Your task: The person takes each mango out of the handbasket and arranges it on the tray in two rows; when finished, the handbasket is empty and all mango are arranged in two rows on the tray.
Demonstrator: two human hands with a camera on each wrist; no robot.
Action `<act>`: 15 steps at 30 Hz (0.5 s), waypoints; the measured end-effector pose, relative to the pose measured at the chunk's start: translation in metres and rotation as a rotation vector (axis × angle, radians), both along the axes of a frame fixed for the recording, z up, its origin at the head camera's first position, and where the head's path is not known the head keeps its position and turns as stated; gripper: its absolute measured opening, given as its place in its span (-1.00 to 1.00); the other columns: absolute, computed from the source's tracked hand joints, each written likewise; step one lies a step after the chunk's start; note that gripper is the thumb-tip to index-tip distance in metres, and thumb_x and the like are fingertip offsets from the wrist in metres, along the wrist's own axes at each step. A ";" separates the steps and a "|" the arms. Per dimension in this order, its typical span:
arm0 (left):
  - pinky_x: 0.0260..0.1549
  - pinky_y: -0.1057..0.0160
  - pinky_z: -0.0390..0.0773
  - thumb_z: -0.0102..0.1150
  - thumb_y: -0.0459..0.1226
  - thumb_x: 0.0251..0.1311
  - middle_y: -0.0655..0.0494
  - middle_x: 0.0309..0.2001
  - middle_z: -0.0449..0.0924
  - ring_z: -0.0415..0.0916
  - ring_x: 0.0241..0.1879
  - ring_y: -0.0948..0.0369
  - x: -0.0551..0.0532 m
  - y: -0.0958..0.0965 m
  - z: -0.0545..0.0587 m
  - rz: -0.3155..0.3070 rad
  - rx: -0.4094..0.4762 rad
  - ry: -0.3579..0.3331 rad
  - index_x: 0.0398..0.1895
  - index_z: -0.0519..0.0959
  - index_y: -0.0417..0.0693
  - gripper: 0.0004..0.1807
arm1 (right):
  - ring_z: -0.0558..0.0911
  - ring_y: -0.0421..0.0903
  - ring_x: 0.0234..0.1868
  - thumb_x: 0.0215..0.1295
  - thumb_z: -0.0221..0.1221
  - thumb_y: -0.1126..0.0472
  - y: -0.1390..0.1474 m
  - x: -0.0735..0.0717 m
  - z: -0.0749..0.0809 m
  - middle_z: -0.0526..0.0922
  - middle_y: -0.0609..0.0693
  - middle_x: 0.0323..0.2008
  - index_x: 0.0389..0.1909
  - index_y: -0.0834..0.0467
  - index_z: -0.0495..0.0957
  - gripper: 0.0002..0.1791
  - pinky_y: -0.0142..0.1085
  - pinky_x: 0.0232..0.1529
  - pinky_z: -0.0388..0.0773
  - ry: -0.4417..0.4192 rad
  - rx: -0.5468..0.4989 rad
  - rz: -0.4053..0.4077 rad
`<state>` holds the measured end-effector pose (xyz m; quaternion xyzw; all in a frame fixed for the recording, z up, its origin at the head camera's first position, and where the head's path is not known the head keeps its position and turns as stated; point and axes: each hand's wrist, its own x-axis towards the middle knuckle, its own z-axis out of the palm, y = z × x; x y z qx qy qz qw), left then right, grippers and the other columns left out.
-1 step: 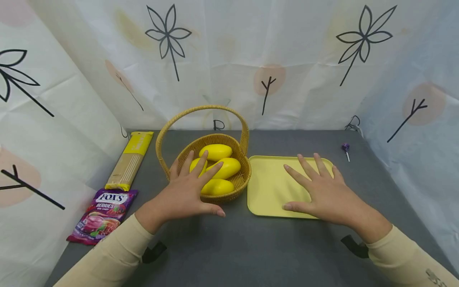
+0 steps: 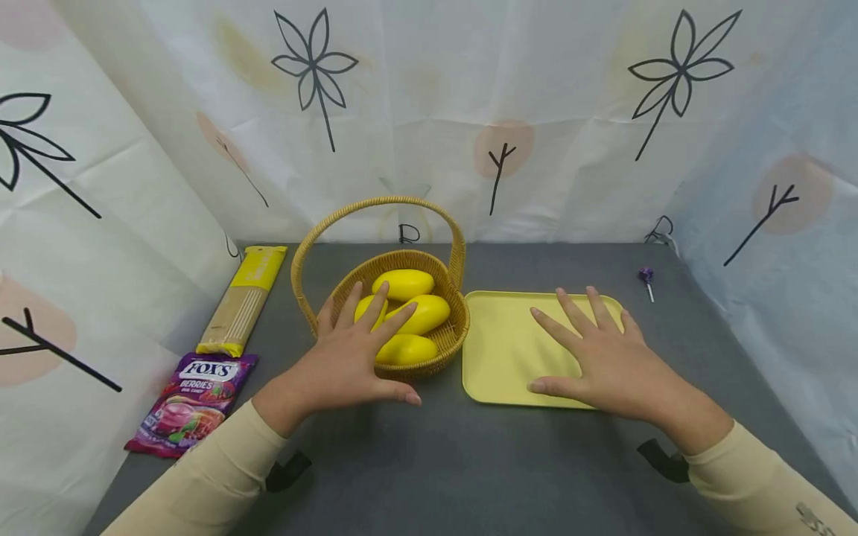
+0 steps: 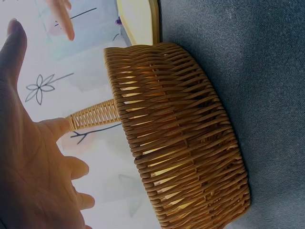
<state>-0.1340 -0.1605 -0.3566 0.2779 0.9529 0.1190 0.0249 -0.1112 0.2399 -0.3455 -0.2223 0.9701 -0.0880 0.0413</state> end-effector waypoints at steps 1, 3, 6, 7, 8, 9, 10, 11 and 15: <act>0.39 -0.56 -0.49 0.21 0.68 -0.03 -0.11 0.77 -0.37 -0.61 0.67 -0.27 0.000 0.000 0.000 -0.001 0.001 0.001 0.82 -0.03 0.34 0.40 | -0.30 0.47 0.67 0.36 0.08 -0.67 0.000 0.000 0.000 -0.12 0.23 0.75 0.78 -0.14 0.11 0.13 0.64 0.35 -0.25 0.001 0.001 -0.002; 0.39 -0.56 -0.49 0.20 0.69 -0.03 -0.11 0.77 -0.37 -0.61 0.67 -0.28 0.000 0.000 0.001 0.001 -0.002 0.004 0.82 -0.04 0.34 0.40 | -0.30 0.47 0.67 0.36 0.08 -0.67 0.001 0.000 0.001 -0.12 0.22 0.75 0.78 -0.15 0.10 0.14 0.64 0.35 -0.25 0.006 0.002 -0.004; 0.39 -0.56 -0.48 0.19 0.69 -0.03 -0.11 0.77 -0.36 -0.60 0.67 -0.28 0.000 -0.001 0.001 0.003 -0.002 0.009 0.82 -0.04 0.34 0.40 | -0.30 0.47 0.67 0.36 0.08 -0.67 0.002 -0.001 0.002 -0.14 0.22 0.75 0.79 -0.15 0.08 0.14 0.64 0.35 -0.24 0.015 0.005 -0.011; 0.40 -0.56 -0.48 0.19 0.69 -0.03 -0.11 0.77 -0.36 -0.60 0.67 -0.28 0.000 -0.001 0.001 0.005 -0.002 0.010 0.82 -0.05 0.35 0.40 | -0.29 0.47 0.67 0.36 0.07 -0.67 0.002 -0.001 0.002 -0.14 0.22 0.75 0.79 -0.15 0.07 0.15 0.63 0.35 -0.23 0.020 0.009 -0.014; 0.40 -0.56 -0.47 0.19 0.69 -0.04 -0.11 0.77 -0.36 -0.59 0.67 -0.28 0.000 -0.002 0.001 0.005 0.000 0.012 0.82 -0.05 0.35 0.41 | -0.29 0.47 0.67 0.36 0.08 -0.67 0.003 -0.001 0.003 -0.15 0.22 0.75 0.79 -0.15 0.06 0.15 0.63 0.36 -0.22 0.024 0.012 -0.018; 0.40 -0.56 -0.47 0.20 0.69 -0.03 -0.11 0.77 -0.36 -0.59 0.67 -0.28 0.000 -0.002 0.001 0.004 0.002 0.014 0.82 -0.05 0.35 0.40 | -0.29 0.47 0.67 0.36 0.08 -0.66 0.003 -0.001 0.004 -0.15 0.22 0.75 0.80 -0.14 0.04 0.15 0.62 0.36 -0.21 0.027 0.014 -0.024; 0.40 -0.56 -0.46 0.21 0.68 -0.03 -0.10 0.77 -0.37 -0.59 0.67 -0.27 0.000 -0.003 0.001 0.002 0.009 0.014 0.82 -0.04 0.34 0.41 | -0.29 0.47 0.67 0.37 0.08 -0.66 0.004 -0.001 0.005 -0.16 0.22 0.75 0.80 -0.14 0.03 0.16 0.62 0.36 -0.20 0.030 0.016 -0.028; 0.40 -0.55 -0.47 0.22 0.68 -0.04 -0.08 0.77 -0.39 -0.60 0.67 -0.26 0.000 -0.003 0.001 0.001 0.013 0.014 0.82 -0.05 0.35 0.41 | -0.29 0.46 0.67 0.37 0.09 -0.65 0.005 -0.001 0.006 -0.17 0.22 0.75 0.80 -0.13 0.01 0.16 0.62 0.37 -0.20 0.035 0.016 -0.032; 0.40 -0.54 -0.45 0.29 0.64 -0.03 -0.02 0.78 -0.45 -0.60 0.68 -0.22 0.002 -0.006 0.005 -0.010 0.052 0.033 0.83 -0.07 0.36 0.42 | -0.29 0.44 0.68 0.38 0.13 -0.62 0.007 -0.003 0.013 -0.20 0.20 0.76 0.81 -0.15 -0.06 0.17 0.62 0.36 -0.15 0.064 -0.002 -0.042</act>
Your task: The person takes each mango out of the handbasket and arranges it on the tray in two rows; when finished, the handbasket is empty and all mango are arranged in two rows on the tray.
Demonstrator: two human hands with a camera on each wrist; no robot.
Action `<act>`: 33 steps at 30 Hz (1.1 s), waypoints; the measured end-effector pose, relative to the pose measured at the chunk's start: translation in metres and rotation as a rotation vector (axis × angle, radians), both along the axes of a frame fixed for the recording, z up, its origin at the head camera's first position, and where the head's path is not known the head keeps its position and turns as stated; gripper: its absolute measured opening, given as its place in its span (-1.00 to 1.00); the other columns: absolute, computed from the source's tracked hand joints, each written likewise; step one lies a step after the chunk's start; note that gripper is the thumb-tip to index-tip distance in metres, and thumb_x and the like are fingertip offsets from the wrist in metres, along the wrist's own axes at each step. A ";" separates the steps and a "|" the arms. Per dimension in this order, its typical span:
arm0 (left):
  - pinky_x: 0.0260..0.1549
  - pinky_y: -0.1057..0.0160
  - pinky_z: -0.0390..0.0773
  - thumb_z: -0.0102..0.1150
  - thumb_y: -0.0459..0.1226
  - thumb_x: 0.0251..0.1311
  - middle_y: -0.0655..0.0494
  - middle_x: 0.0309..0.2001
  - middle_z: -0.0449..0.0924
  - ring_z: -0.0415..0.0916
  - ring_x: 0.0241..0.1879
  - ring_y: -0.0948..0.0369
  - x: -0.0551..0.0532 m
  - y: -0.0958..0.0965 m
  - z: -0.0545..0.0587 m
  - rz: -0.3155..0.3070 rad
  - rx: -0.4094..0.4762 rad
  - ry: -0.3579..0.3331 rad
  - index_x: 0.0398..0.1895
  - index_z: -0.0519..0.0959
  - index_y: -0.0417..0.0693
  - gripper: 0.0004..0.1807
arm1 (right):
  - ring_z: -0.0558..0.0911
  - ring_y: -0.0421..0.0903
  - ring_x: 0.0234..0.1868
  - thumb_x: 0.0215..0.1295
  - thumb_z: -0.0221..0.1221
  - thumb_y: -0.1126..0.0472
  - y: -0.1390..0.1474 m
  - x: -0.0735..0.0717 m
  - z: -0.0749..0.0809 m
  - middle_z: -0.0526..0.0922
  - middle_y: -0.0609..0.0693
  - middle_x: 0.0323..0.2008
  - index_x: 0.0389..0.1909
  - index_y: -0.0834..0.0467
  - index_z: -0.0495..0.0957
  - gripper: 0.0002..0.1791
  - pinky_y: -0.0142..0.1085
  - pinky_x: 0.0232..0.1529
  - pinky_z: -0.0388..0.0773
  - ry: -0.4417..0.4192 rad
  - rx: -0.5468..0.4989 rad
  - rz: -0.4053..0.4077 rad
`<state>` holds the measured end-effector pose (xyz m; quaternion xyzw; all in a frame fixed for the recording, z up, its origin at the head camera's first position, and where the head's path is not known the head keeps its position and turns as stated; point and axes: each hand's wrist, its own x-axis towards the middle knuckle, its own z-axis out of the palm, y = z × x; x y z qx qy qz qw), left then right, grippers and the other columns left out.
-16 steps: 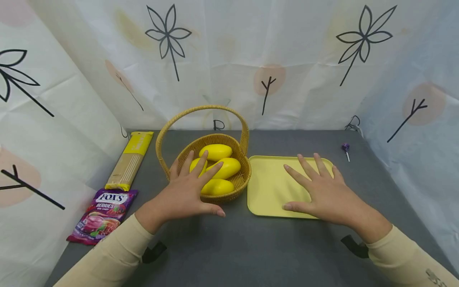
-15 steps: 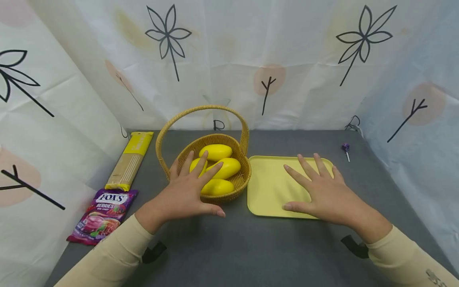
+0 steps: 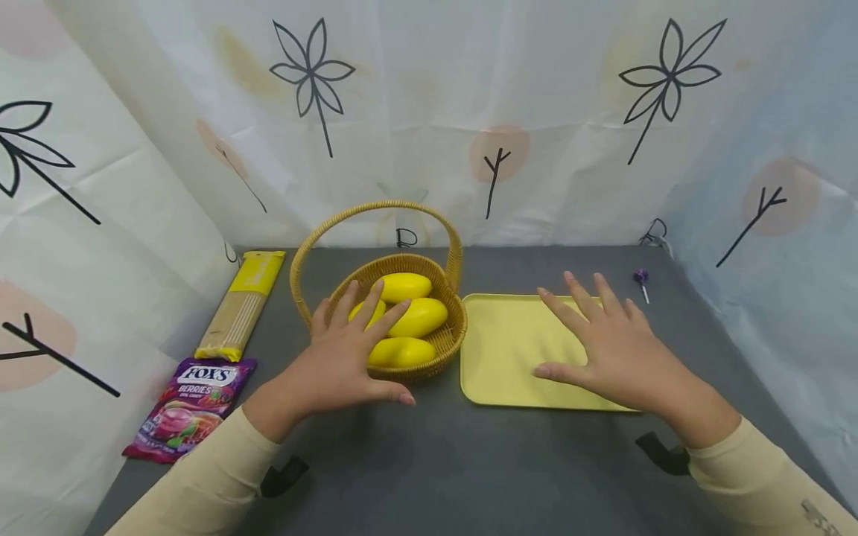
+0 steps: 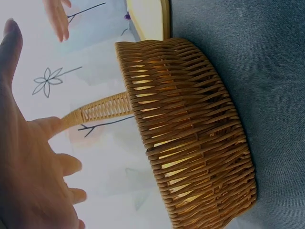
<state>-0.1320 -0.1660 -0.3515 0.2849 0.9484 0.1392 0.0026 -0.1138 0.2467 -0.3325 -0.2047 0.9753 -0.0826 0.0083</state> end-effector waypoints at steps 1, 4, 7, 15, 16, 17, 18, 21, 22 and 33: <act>0.41 -0.54 -0.45 0.31 0.63 -0.03 0.01 0.77 -0.48 -0.61 0.68 -0.20 0.001 -0.001 0.001 -0.006 0.021 0.006 0.83 -0.08 0.37 0.42 | -0.28 0.44 0.68 0.39 0.14 -0.61 0.000 -0.001 0.001 -0.21 0.19 0.76 0.82 -0.16 -0.08 0.17 0.62 0.36 -0.13 0.006 -0.009 0.001; 0.40 -0.55 -0.44 0.30 0.62 -0.01 0.05 0.77 -0.50 -0.60 0.69 -0.17 0.003 -0.006 0.005 -0.048 0.112 0.038 0.83 -0.07 0.38 0.39 | -0.25 0.43 0.68 0.40 0.18 -0.57 -0.001 -0.004 0.005 -0.23 0.16 0.77 0.82 -0.18 -0.13 0.18 0.63 0.34 -0.08 0.014 -0.042 0.004; 0.36 -0.58 -0.43 0.15 0.65 0.04 0.09 0.78 -0.48 -0.59 0.69 -0.13 0.007 -0.012 0.010 -0.113 0.245 0.074 0.83 -0.05 0.33 0.36 | -0.21 0.41 0.69 0.40 0.23 -0.52 -0.003 -0.007 0.008 -0.21 0.13 0.77 0.82 -0.17 -0.16 0.19 0.65 0.31 -0.05 0.019 -0.091 0.018; 0.41 -0.53 -0.34 -0.01 0.60 0.25 -0.10 0.75 -0.07 -0.18 0.68 -0.17 0.013 -0.031 0.013 -0.234 0.742 0.217 0.78 0.12 0.02 0.24 | -0.10 0.24 0.71 0.44 0.35 -0.27 -0.012 -0.015 0.010 -0.08 -0.03 0.76 0.81 -0.17 -0.08 0.11 0.56 0.41 -0.05 0.027 -0.339 0.168; 0.44 -0.49 -0.32 0.03 0.55 0.29 -0.15 0.73 -0.01 -0.14 0.67 -0.19 0.013 -0.032 0.012 -0.259 0.834 0.229 0.76 0.15 -0.04 0.20 | -0.10 0.21 0.71 0.45 0.34 -0.26 -0.013 -0.016 0.009 -0.07 -0.06 0.76 0.81 -0.18 -0.07 0.10 0.53 0.43 -0.06 0.014 -0.383 0.197; 0.47 -0.46 -0.31 0.08 0.49 0.33 -0.19 0.71 0.05 -0.09 0.65 -0.21 0.012 -0.033 0.010 -0.288 0.932 0.237 0.74 0.17 -0.08 0.16 | -0.09 0.18 0.72 0.46 0.33 -0.26 -0.015 -0.017 0.008 -0.06 -0.09 0.75 0.81 -0.18 -0.06 0.08 0.50 0.45 -0.06 0.002 -0.427 0.226; 0.50 -0.40 -0.33 0.13 0.43 0.36 -0.21 0.70 0.08 -0.07 0.65 -0.21 0.011 -0.034 0.009 -0.319 1.031 0.235 0.73 0.19 -0.10 0.12 | -0.08 0.15 0.72 0.47 0.32 -0.28 -0.016 -0.018 0.007 -0.04 -0.10 0.75 0.81 -0.19 -0.06 0.07 0.49 0.46 -0.05 -0.013 -0.468 0.253; 0.54 -0.15 -0.30 0.25 0.24 0.42 -0.23 0.67 0.16 -0.04 0.64 -0.20 0.006 -0.040 0.003 -0.402 1.302 0.221 0.70 0.25 -0.11 -0.02 | -0.03 0.10 0.71 0.49 0.25 -0.39 -0.023 -0.022 0.004 0.00 -0.13 0.74 0.80 -0.21 -0.04 0.04 0.44 0.48 -0.03 -0.059 -0.570 0.309; 0.51 -0.09 -0.27 0.26 0.20 0.42 -0.23 0.66 0.17 -0.02 0.63 -0.18 0.004 -0.043 0.000 -0.414 1.368 0.218 0.69 0.26 -0.10 -0.06 | -0.01 0.08 0.70 0.49 0.22 -0.43 -0.026 -0.022 0.004 0.01 -0.14 0.74 0.80 -0.21 -0.04 0.04 0.43 0.48 -0.02 -0.075 -0.596 0.321; 0.36 -0.04 -0.11 0.23 0.24 0.43 -0.17 0.68 0.16 0.02 0.62 -0.07 -0.017 -0.073 -0.045 -0.222 1.618 -0.079 0.78 -0.03 -0.09 0.10 | 0.15 0.03 0.65 0.45 0.05 -0.61 -0.066 -0.031 -0.015 0.06 -0.16 0.72 0.80 -0.16 0.01 0.08 0.33 0.50 0.08 -0.221 -0.742 0.416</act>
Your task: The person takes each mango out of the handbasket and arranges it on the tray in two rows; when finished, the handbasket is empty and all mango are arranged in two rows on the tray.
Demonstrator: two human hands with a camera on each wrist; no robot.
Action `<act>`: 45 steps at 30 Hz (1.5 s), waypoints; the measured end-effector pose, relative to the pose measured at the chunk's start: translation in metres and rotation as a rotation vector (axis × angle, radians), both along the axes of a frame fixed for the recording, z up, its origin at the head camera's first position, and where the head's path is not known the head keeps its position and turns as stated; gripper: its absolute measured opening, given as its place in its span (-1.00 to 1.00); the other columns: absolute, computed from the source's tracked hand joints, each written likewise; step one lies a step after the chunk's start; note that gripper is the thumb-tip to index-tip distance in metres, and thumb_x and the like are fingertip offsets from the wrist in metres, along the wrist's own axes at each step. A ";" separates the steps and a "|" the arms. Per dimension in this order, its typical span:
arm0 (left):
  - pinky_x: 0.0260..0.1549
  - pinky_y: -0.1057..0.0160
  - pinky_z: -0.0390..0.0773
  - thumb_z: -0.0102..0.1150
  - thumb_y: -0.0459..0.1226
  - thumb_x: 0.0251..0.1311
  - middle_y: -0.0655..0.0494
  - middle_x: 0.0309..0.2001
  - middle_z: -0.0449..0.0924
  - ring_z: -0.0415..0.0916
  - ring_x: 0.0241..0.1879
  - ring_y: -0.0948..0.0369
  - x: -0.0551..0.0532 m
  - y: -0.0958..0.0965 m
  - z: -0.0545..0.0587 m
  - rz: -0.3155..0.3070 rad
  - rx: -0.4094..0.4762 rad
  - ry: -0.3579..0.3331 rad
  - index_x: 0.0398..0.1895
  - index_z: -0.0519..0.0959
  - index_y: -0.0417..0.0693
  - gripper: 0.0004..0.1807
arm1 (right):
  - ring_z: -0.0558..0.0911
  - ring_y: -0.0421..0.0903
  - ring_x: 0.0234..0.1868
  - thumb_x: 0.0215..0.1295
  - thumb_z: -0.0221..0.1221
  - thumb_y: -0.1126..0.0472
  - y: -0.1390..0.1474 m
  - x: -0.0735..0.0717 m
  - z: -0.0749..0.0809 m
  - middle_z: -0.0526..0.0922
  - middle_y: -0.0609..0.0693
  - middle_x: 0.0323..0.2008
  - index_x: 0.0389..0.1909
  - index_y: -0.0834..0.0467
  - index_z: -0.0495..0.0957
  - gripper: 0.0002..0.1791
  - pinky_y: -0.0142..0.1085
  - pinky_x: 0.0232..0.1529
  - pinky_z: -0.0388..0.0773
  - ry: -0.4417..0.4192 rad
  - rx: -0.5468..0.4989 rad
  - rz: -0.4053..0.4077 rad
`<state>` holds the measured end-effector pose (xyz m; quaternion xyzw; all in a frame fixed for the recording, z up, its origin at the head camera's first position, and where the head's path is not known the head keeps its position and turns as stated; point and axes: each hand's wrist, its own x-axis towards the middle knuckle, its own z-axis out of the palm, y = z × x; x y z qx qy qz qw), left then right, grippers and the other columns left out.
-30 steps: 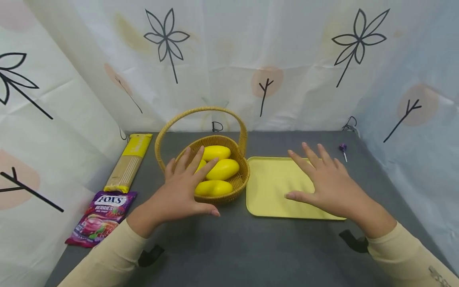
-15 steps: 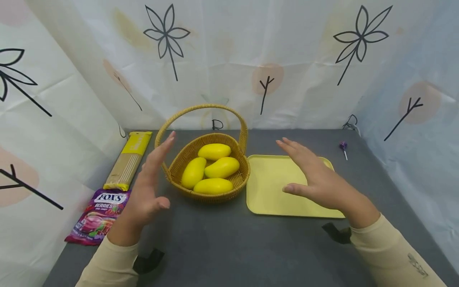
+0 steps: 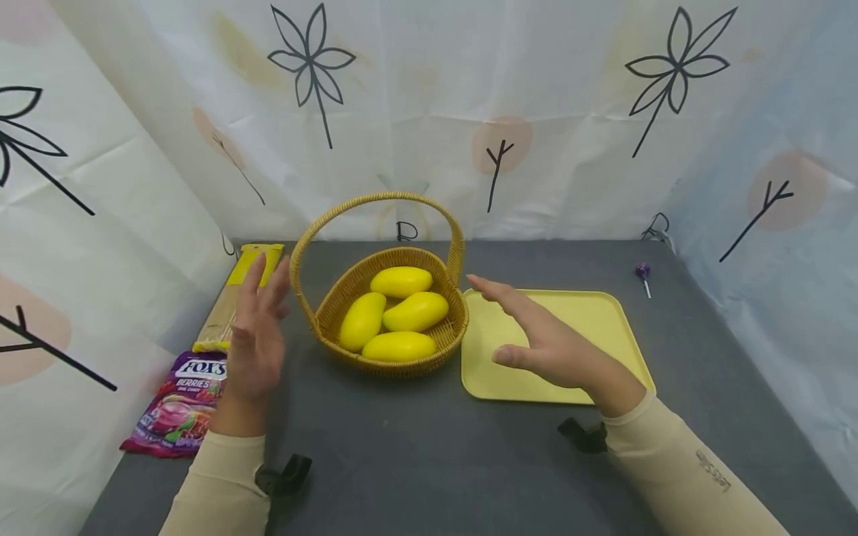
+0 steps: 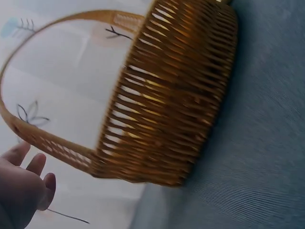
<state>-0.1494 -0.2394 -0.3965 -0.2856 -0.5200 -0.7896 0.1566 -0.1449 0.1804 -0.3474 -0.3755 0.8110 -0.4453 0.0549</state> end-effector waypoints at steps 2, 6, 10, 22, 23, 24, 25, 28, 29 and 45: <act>0.38 0.00 -0.06 0.19 0.29 0.45 -0.15 0.67 0.19 0.02 0.64 -0.04 -0.006 -0.004 -0.013 -0.013 -0.008 -0.057 0.78 -0.05 -0.10 0.11 | 0.18 0.05 0.64 0.45 0.04 -0.61 -0.007 -0.002 -0.005 0.08 -0.13 0.72 0.79 -0.08 0.02 0.10 0.31 0.50 0.11 -0.012 -0.020 0.024; 0.48 0.09 0.00 0.03 0.32 0.55 -0.14 0.66 0.21 0.05 0.64 0.00 -0.015 -0.011 -0.044 -0.013 -0.034 -0.141 0.78 0.03 -0.07 0.01 | 0.16 0.07 0.65 0.44 0.04 -0.62 -0.021 -0.006 -0.013 0.08 -0.10 0.72 0.79 0.00 0.04 0.14 0.29 0.50 0.14 -0.039 -0.036 0.056; 0.57 0.03 -0.15 -0.14 0.33 0.62 -0.17 0.70 0.11 -0.04 0.67 -0.05 -0.022 -0.016 -0.067 -0.026 -0.102 -0.220 0.80 0.03 -0.02 -0.06 | 0.08 0.02 0.68 0.41 0.04 -0.65 -0.033 -0.008 -0.020 0.07 -0.14 0.72 0.79 -0.03 0.04 0.16 0.27 0.52 0.13 -0.066 -0.017 0.059; 0.56 0.17 -0.14 0.11 0.15 0.62 -0.10 0.73 -0.10 -0.14 0.66 0.00 -0.029 -0.013 -0.087 -0.098 -0.263 -0.313 0.80 -0.04 -0.05 -0.06 | 0.31 0.14 0.58 0.48 0.14 -0.52 -0.074 -0.025 -0.033 0.27 -0.04 0.63 0.78 -0.06 0.07 0.07 0.16 0.49 0.25 -0.127 0.039 0.101; 0.55 0.21 -0.08 0.15 0.12 0.62 -0.10 0.73 -0.09 -0.10 0.65 0.00 -0.029 -0.013 -0.087 -0.089 -0.279 -0.325 0.80 -0.02 -0.01 -0.08 | 0.30 0.13 0.58 0.48 0.15 -0.50 -0.078 -0.027 -0.034 0.28 -0.04 0.63 0.79 -0.06 0.07 0.06 0.16 0.49 0.26 -0.138 0.046 0.108; 0.53 0.23 -0.02 0.17 0.06 0.62 -0.09 0.73 -0.07 -0.07 0.64 -0.01 -0.029 -0.013 -0.087 -0.079 -0.295 -0.339 0.80 -0.01 0.02 -0.10 | 0.30 0.10 0.59 0.50 0.16 -0.49 -0.082 -0.029 -0.035 0.27 -0.04 0.64 0.79 -0.06 0.06 0.05 0.16 0.49 0.26 -0.149 0.051 0.114; 0.52 0.26 0.03 0.18 -0.01 0.64 -0.09 0.73 -0.06 -0.03 0.63 -0.01 -0.029 -0.012 -0.087 -0.065 -0.314 -0.353 0.80 0.01 0.05 -0.14 | 0.29 0.08 0.60 0.51 0.16 -0.47 -0.085 -0.032 -0.037 0.26 -0.05 0.65 0.78 -0.05 0.07 0.03 0.15 0.49 0.27 -0.158 0.054 0.121; 0.47 0.29 0.14 0.14 -0.28 0.65 -0.06 0.72 -0.02 0.03 0.61 -0.04 -0.028 -0.010 -0.085 -0.018 -0.370 -0.400 0.80 0.04 0.12 -0.20 | 0.32 0.05 0.59 0.55 0.16 -0.41 -0.096 -0.040 -0.040 0.27 -0.06 0.65 0.77 -0.04 0.10 -0.03 0.13 0.46 0.33 -0.171 0.072 0.135; 0.45 0.30 0.16 0.13 -0.34 0.63 -0.05 0.72 0.00 0.05 0.60 -0.04 -0.028 -0.010 -0.084 -0.002 -0.390 -0.417 0.80 0.04 0.15 -0.19 | 0.34 0.04 0.58 0.57 0.16 -0.39 -0.099 -0.042 -0.040 0.28 -0.04 0.65 0.77 -0.03 0.12 -0.05 0.11 0.46 0.35 -0.176 0.080 0.138; 0.31 0.38 0.32 0.24 -0.42 0.55 -0.07 0.69 0.04 0.15 0.52 -0.02 -0.028 -0.004 -0.084 0.046 -0.421 -0.500 0.80 0.01 0.19 -0.07 | 0.45 -0.04 0.47 0.65 0.22 0.05 -0.130 -0.068 -0.048 0.52 0.02 0.49 0.58 0.16 0.45 -0.40 -0.14 0.48 0.30 -0.074 0.454 0.161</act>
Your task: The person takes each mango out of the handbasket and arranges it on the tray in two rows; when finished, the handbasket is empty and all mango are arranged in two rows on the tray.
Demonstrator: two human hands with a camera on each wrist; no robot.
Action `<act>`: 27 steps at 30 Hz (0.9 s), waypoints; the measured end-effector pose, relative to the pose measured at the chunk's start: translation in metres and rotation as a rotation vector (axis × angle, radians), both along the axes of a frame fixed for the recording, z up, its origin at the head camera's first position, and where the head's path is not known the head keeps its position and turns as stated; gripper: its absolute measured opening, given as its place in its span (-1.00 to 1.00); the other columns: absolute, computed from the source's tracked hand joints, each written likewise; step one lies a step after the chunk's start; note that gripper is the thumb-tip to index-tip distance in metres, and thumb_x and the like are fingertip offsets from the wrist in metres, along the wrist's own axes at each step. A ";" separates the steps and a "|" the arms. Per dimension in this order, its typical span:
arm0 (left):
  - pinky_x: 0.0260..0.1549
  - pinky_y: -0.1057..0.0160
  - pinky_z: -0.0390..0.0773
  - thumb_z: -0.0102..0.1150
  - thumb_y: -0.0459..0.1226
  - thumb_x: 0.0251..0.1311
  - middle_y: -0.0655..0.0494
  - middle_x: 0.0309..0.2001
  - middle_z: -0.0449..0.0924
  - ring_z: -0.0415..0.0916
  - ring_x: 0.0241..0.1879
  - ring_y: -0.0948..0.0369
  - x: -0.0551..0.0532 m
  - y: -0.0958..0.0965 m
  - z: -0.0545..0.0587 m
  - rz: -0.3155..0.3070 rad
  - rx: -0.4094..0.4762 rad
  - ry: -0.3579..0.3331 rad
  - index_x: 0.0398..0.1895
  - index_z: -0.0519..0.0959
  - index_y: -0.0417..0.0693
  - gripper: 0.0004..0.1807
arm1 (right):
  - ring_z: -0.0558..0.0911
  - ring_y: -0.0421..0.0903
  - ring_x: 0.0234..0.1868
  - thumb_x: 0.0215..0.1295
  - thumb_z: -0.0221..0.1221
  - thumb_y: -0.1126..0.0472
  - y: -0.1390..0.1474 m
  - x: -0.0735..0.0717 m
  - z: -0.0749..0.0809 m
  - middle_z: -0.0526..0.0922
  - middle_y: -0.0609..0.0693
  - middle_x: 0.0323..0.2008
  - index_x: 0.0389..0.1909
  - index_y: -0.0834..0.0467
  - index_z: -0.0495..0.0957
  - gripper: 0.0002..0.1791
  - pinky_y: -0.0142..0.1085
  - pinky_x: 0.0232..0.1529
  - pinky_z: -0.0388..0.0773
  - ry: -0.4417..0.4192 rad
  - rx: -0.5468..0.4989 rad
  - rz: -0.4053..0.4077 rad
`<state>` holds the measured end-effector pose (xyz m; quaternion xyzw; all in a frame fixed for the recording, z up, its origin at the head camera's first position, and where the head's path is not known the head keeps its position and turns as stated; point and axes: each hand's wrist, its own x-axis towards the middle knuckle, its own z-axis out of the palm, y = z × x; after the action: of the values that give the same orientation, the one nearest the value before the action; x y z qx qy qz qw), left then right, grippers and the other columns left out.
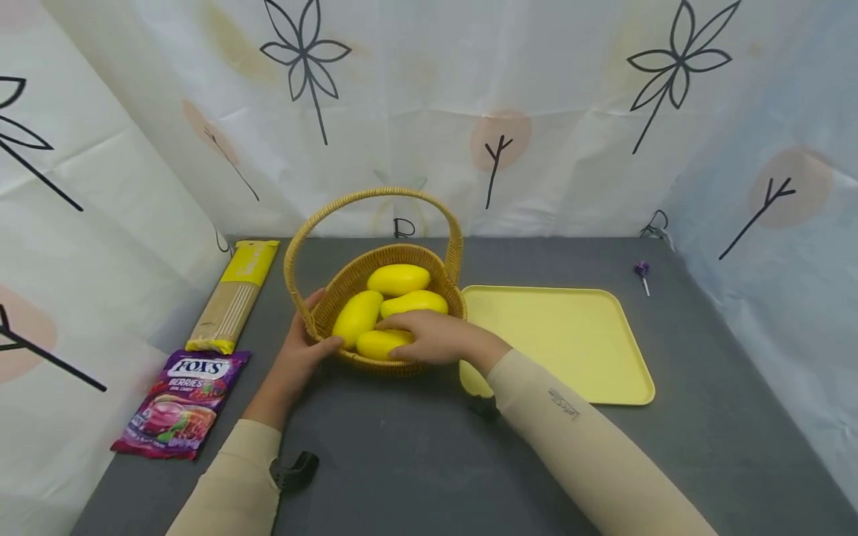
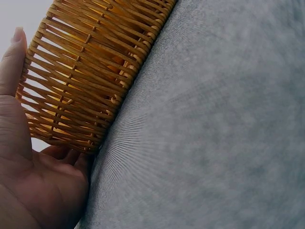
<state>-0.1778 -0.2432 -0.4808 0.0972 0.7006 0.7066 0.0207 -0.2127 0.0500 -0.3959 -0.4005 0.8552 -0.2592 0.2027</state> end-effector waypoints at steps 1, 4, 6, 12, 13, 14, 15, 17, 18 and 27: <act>0.31 0.38 0.32 0.24 -0.42 0.55 -0.07 0.69 0.04 0.15 0.52 -0.02 0.000 0.000 0.000 -0.001 0.000 0.002 0.80 0.01 0.19 -0.07 | 0.48 -0.05 0.44 0.63 0.25 0.06 -0.002 0.000 0.000 0.54 0.02 0.46 0.56 0.15 0.47 -0.41 -0.15 0.45 0.33 0.007 0.008 -0.008; 0.30 0.37 0.33 0.24 -0.43 0.54 -0.10 0.69 0.03 0.15 0.51 -0.03 0.000 0.000 0.000 -0.002 0.002 0.008 0.81 0.01 0.18 -0.07 | 0.55 -0.07 0.35 0.61 0.30 0.08 -0.005 -0.002 -0.001 0.59 0.01 0.41 0.53 0.16 0.51 -0.43 -0.17 0.38 0.40 0.011 0.018 -0.029; 0.30 0.38 0.33 0.24 -0.44 0.54 -0.10 0.69 0.03 0.15 0.51 -0.03 0.000 0.000 0.000 0.002 -0.007 0.008 0.81 0.01 0.18 -0.07 | 0.56 -0.08 0.32 0.60 0.31 0.09 -0.006 -0.002 -0.001 0.60 0.01 0.39 0.51 0.16 0.52 -0.43 -0.18 0.35 0.42 0.003 0.016 -0.035; 0.29 0.38 0.34 0.21 -0.47 0.54 -0.11 0.68 0.03 0.16 0.51 -0.04 0.002 0.001 0.000 0.001 0.002 0.000 0.81 0.00 0.16 -0.07 | 0.50 -0.11 0.36 0.60 0.30 0.05 -0.001 -0.002 -0.002 0.55 -0.02 0.44 0.55 0.14 0.47 -0.39 -0.18 0.37 0.38 -0.012 -0.035 -0.036; 0.29 0.37 0.34 0.21 -0.46 0.54 -0.11 0.68 0.04 0.16 0.51 -0.04 0.002 0.001 0.000 -0.001 0.008 0.000 0.81 0.00 0.15 -0.07 | 0.50 -0.12 0.34 0.59 0.30 0.04 0.001 -0.001 -0.002 0.55 -0.02 0.44 0.56 0.14 0.47 -0.38 -0.18 0.36 0.38 -0.020 -0.060 -0.042; 0.29 0.37 0.35 0.22 -0.46 0.54 -0.11 0.68 0.04 0.17 0.50 -0.04 0.003 0.001 0.001 0.000 0.012 0.002 0.80 0.00 0.15 -0.07 | 0.50 -0.12 0.31 0.59 0.31 0.02 0.002 -0.001 -0.002 0.55 -0.03 0.44 0.56 0.13 0.47 -0.37 -0.18 0.35 0.38 -0.032 -0.088 -0.049; 0.28 0.37 0.35 0.22 -0.46 0.54 -0.12 0.68 0.05 0.17 0.50 -0.04 0.003 0.001 0.001 -0.001 0.016 0.003 0.80 0.00 0.14 -0.07 | 0.50 -0.12 0.29 0.58 0.31 0.01 0.004 -0.001 -0.002 0.55 -0.03 0.43 0.56 0.12 0.47 -0.36 -0.17 0.33 0.39 -0.044 -0.115 -0.058; 0.27 0.37 0.36 0.24 -0.45 0.54 -0.11 0.67 0.05 0.18 0.49 -0.03 0.003 0.002 0.002 -0.001 0.022 0.004 0.80 0.00 0.12 -0.07 | 0.50 -0.12 0.26 0.57 0.32 -0.02 0.007 0.000 -0.002 0.53 -0.03 0.44 0.56 0.12 0.46 -0.35 -0.15 0.31 0.40 -0.075 -0.171 -0.077; 0.27 0.37 0.36 0.25 -0.44 0.54 -0.11 0.67 0.05 0.18 0.49 -0.03 0.003 0.002 0.002 -0.002 0.023 0.004 0.80 0.00 0.12 -0.07 | 0.49 -0.12 0.27 0.58 0.32 -0.03 0.008 0.001 -0.002 0.51 -0.04 0.45 0.57 0.12 0.44 -0.34 -0.15 0.32 0.40 -0.090 -0.193 -0.087; 0.29 0.36 0.36 0.25 -0.45 0.52 -0.13 0.66 0.08 0.23 0.45 0.04 0.002 0.002 0.000 -0.009 0.037 0.010 0.80 0.00 0.10 -0.06 | 0.52 0.07 0.37 0.66 0.24 0.01 0.020 0.007 0.000 0.47 0.04 0.47 0.65 0.07 0.33 -0.33 -0.02 0.34 0.49 -0.162 -0.392 -0.169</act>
<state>-0.1761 -0.2414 -0.4804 0.1041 0.6871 0.7188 0.0185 -0.2053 0.0699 -0.3956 -0.3370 0.7999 -0.4679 0.1666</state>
